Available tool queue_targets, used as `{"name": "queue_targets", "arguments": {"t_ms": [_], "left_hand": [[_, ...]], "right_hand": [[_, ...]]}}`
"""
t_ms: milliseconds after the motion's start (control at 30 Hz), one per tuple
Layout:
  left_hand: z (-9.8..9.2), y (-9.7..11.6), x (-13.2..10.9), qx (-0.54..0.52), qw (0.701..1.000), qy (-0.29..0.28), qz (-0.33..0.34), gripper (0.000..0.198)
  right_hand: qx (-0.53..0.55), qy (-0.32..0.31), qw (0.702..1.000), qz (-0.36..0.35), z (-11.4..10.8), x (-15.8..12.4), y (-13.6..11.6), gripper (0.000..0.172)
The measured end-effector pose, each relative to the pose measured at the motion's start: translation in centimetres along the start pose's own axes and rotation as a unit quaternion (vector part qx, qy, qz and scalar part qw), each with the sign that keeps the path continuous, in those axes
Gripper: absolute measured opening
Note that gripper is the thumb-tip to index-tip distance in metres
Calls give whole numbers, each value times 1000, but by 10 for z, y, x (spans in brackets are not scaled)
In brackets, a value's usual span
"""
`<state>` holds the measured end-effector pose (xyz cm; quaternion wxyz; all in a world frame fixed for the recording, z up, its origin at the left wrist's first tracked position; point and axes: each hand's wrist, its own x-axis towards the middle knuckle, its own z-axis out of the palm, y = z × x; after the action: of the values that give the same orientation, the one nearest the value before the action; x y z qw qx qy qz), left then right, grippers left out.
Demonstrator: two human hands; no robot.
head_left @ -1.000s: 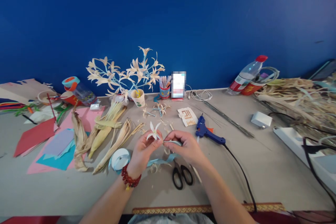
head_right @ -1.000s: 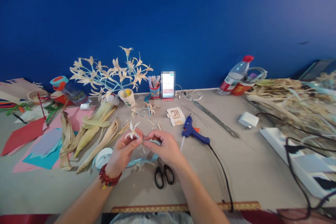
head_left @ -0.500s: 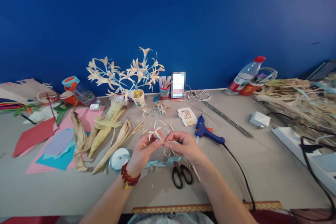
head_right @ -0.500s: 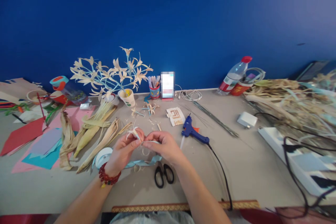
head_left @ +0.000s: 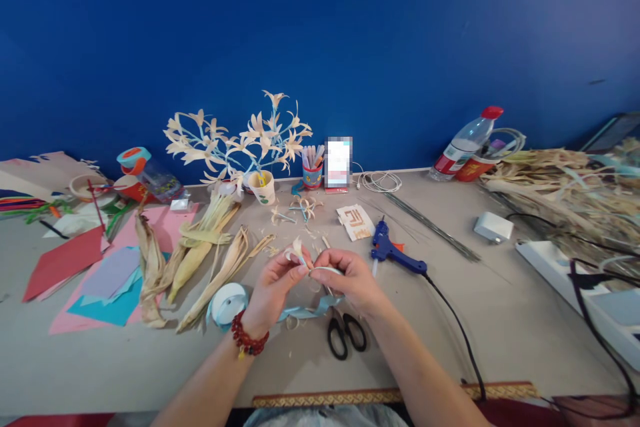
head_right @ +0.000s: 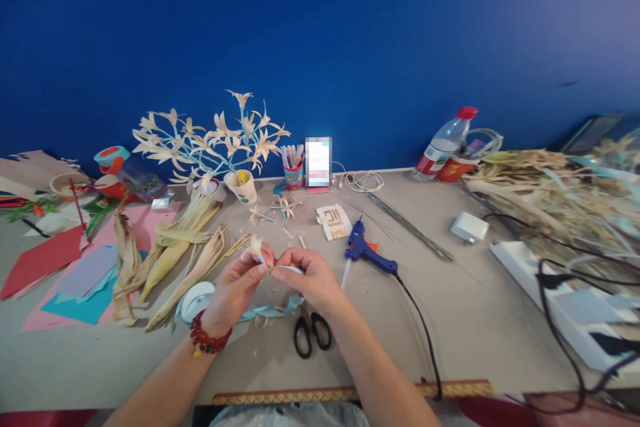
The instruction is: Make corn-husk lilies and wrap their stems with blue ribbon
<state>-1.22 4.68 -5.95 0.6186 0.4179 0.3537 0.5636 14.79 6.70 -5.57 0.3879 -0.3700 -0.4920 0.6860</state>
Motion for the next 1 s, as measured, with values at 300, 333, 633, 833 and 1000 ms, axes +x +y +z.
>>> {"name": "queue_targets", "arguments": {"t_ms": [300, 333, 633, 833, 1000], "left_hand": [[1, -3, -1, 16, 999, 25, 12, 10], [1, -2, -1, 16, 1000, 23, 9, 10], [1, 5, -1, 6, 1000, -10, -5, 9], [0, 6, -2, 6, 1000, -20, -12, 8], [-1, 7, -3, 11, 1000, -22, -12, 9]], "right_hand": [[-63, 30, 996, -47, 2, -1, 0, 26], [-50, 26, 998, -36, 2, 0, 1, 26], [59, -13, 997, 51, 2, 3, 0, 32], [55, -20, 997, 43, 0, 3, 0, 32], [26, -22, 999, 13, -4, 2, 1, 30]]}}
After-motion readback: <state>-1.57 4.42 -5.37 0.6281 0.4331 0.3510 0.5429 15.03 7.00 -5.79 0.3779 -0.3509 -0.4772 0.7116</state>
